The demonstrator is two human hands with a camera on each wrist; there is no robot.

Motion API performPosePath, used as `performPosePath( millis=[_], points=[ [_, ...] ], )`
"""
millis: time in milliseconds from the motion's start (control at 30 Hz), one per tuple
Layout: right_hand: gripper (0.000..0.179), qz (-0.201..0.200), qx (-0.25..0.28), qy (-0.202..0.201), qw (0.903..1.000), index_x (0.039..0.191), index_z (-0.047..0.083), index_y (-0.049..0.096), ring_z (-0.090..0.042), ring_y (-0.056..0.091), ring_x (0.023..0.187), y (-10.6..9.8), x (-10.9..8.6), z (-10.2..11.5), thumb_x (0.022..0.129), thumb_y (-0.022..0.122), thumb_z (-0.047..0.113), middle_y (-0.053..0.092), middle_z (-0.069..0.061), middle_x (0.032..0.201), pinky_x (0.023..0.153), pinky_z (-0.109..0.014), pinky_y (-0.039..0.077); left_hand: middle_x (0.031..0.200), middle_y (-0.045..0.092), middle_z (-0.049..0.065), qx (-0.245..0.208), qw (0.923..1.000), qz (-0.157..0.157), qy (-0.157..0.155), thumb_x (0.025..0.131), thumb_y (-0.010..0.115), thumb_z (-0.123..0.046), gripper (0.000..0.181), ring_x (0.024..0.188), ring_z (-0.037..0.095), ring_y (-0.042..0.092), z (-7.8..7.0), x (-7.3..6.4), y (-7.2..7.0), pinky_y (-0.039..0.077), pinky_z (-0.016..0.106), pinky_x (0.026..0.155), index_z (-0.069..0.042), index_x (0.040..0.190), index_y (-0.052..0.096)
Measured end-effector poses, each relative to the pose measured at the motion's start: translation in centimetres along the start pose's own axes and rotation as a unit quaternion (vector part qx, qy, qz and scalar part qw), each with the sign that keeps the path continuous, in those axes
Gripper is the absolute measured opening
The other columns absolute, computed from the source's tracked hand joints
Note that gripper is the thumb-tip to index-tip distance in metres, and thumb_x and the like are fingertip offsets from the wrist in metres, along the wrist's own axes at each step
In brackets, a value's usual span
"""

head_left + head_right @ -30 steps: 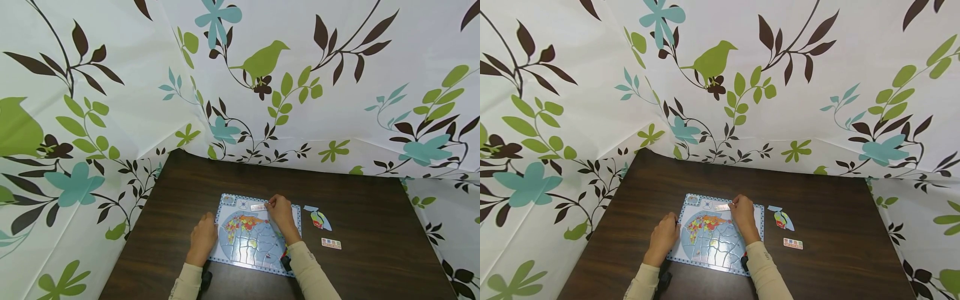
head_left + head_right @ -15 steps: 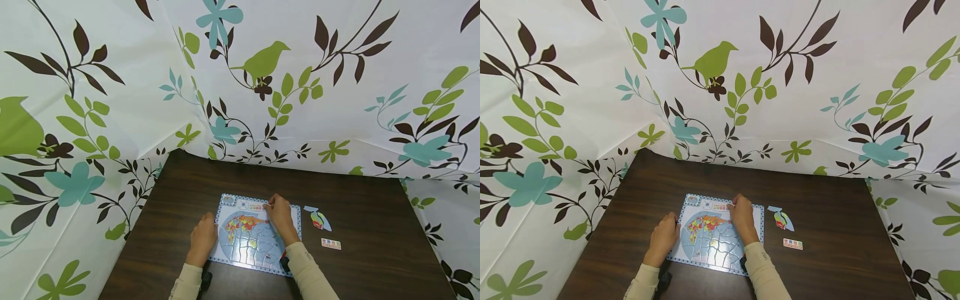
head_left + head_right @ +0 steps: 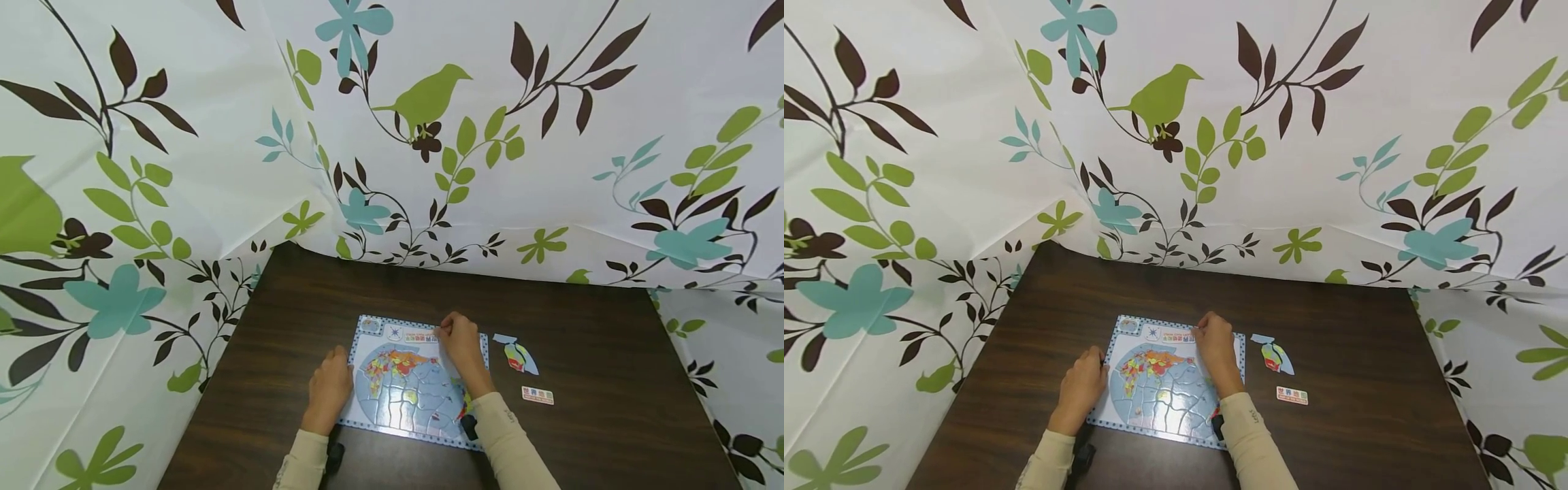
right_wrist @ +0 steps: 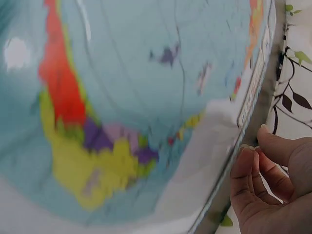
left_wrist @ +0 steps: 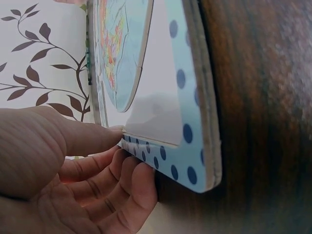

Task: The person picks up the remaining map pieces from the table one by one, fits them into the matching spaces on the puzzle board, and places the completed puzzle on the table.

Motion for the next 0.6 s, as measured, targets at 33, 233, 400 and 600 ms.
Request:
performPosePath(
  millis=[33,233,400,600],
  points=[
    [0.012,-0.003,-0.003,0.001,1.0000,0.101,0.001,0.072,-0.021,0.065,0.077,-0.3,0.0,-0.1,0.097,0.078,0.010,0.071,-0.011,0.088,0.070,-0.035,0.053,0.098,0.068,0.018,0.000,1.0000,0.001,0.001,0.101,0.072,-0.011,0.018,0.085,0.039,0.073,0.0,0.0,0.0,0.057,0.052,0.067,0.001,0.111,0.063],
    [0.013,-0.010,-0.017,0.018,0.9996,0.103,0.002,0.072,-0.023,0.065,0.081,-2.2,0.2,-1.4,0.097,0.079,0.011,0.070,-0.013,0.091,0.072,-0.036,0.051,0.098,0.067,0.019,0.002,1.0000,0.008,0.002,0.101,0.071,-0.011,0.020,0.084,0.039,0.072,0.0,0.0,0.1,0.056,0.053,0.066,0.003,0.113,0.063],
    [0.015,-0.012,-0.020,0.017,0.9996,0.106,-0.001,0.071,-0.025,0.064,0.082,-3.9,0.6,-2.9,0.098,0.078,0.010,0.070,-0.015,0.093,0.072,-0.037,0.051,0.100,0.067,0.020,0.004,0.9999,0.011,-0.003,0.102,0.071,-0.011,0.021,0.084,0.039,0.072,0.0,0.0,0.1,0.056,0.053,0.066,0.003,0.115,0.062],
    [0.019,-0.021,-0.054,0.031,0.9978,0.112,-0.002,0.070,-0.028,0.066,0.082,-6.6,0.8,-4.3,0.099,0.077,0.010,0.070,-0.018,0.096,0.070,-0.039,0.052,0.101,0.068,0.021,0.008,0.9999,0.010,-0.002,0.102,0.072,-0.011,0.022,0.086,0.040,0.072,-0.2,0.1,0.1,0.057,0.053,0.067,0.004,0.115,0.062]
  ],
)
Point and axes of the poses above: each hand's wrist, its own x-axis towards the middle knuckle, its own y-axis out of the palm, z = x × y, the point moved 7 cm from there along x, towards the middle knuckle
